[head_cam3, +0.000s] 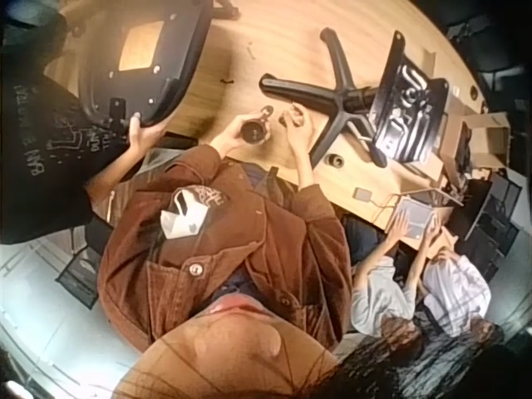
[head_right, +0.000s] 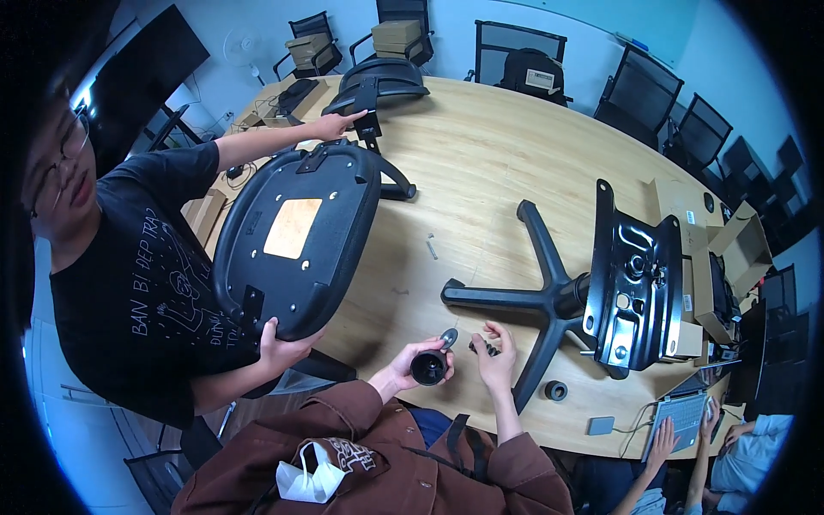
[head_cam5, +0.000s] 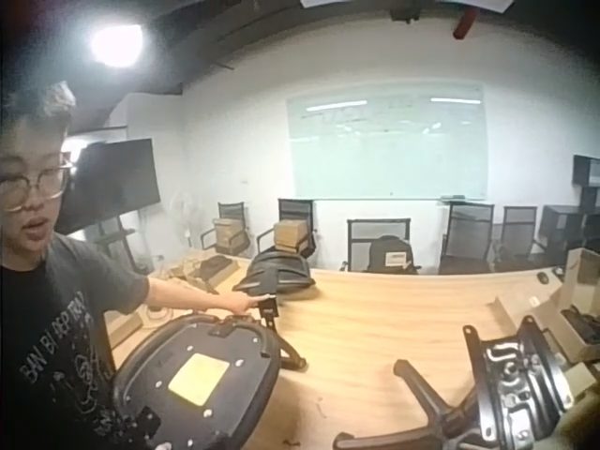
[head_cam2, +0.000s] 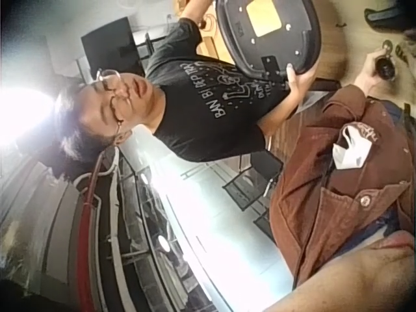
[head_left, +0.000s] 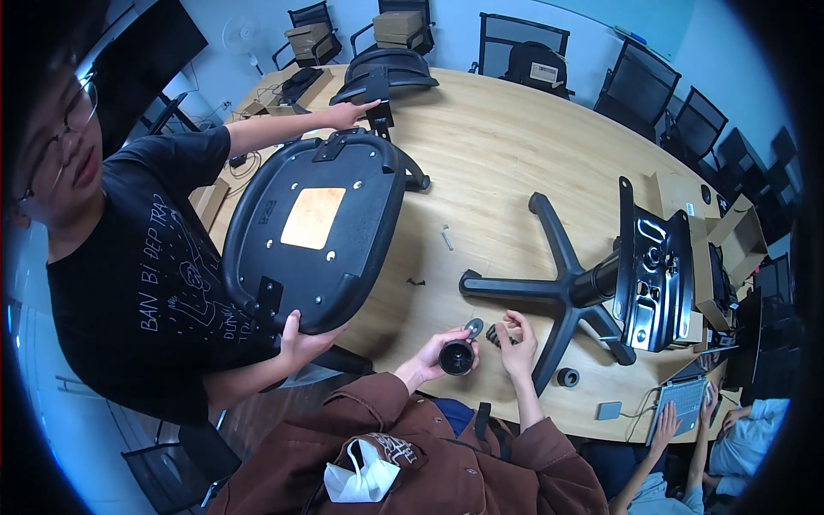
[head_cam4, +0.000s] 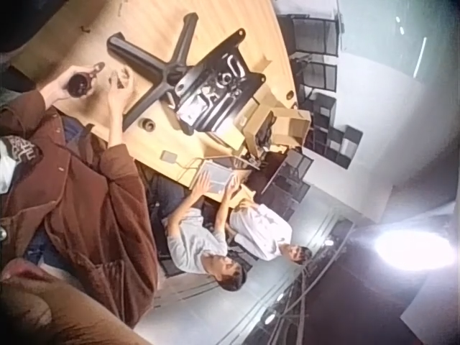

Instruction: Assemble an office chair by attaching the seat and base components.

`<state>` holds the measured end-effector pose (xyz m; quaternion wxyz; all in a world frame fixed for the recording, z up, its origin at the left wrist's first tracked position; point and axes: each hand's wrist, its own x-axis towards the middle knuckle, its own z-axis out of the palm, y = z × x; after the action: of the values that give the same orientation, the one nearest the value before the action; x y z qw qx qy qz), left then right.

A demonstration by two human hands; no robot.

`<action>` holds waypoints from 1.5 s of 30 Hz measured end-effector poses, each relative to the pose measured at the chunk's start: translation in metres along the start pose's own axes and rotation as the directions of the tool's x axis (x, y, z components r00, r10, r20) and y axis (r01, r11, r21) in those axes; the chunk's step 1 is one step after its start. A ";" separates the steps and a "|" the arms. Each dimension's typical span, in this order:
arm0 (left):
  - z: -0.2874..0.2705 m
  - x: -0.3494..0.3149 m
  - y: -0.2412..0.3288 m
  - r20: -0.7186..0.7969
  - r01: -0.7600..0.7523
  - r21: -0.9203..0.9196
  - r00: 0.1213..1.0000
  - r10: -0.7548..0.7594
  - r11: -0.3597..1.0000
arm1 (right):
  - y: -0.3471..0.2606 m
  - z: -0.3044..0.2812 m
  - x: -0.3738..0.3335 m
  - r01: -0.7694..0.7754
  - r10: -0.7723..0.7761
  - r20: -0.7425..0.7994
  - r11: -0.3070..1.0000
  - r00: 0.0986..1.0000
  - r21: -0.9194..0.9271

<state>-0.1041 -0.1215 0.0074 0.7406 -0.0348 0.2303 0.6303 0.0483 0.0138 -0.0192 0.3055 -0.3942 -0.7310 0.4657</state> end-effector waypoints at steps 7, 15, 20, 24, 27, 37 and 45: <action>-0.002 0.008 -0.003 -0.042 -0.023 0.031 0.999 0.025 0.999 | -0.027 0.003 -0.003 -0.197 0.016 0.374 0.870 0.927 0.453; 0.003 0.006 -0.003 -0.064 -0.010 0.053 0.998 0.013 0.999 | -0.029 0.009 -0.012 -0.345 0.111 0.418 0.767 0.902 0.541; 0.007 0.007 -0.004 -0.080 -0.011 0.082 0.997 0.018 0.997 | -0.034 0.006 -0.012 -0.434 0.157 0.469 0.696 0.869 0.571; 0.013 0.007 -0.004 -0.037 -0.010 0.085 0.999 0.013 0.996 | -0.036 0.006 -0.012 -0.417 0.144 0.439 0.656 0.887 0.629; 0.015 0.008 -0.005 -0.018 -0.022 0.079 1.000 0.023 0.997 | -0.037 0.009 -0.012 -0.444 0.154 0.450 0.607 0.880 0.659; 0.012 0.013 -0.008 -0.389 -0.058 0.055 0.918 0.075 0.997 | -0.079 -0.020 -0.005 -0.054 -0.016 0.212 0.946 0.977 0.319; 0.010 0.017 -0.014 -0.356 -0.071 0.085 0.929 0.097 0.994 | -0.111 -0.022 -0.010 0.234 -0.202 0.256 0.967 0.945 -0.098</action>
<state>-0.0861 -0.1051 0.0067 0.6590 -0.1133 0.3852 0.6360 0.0386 -0.0132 0.0901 0.2371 -0.2691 -0.8303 0.4265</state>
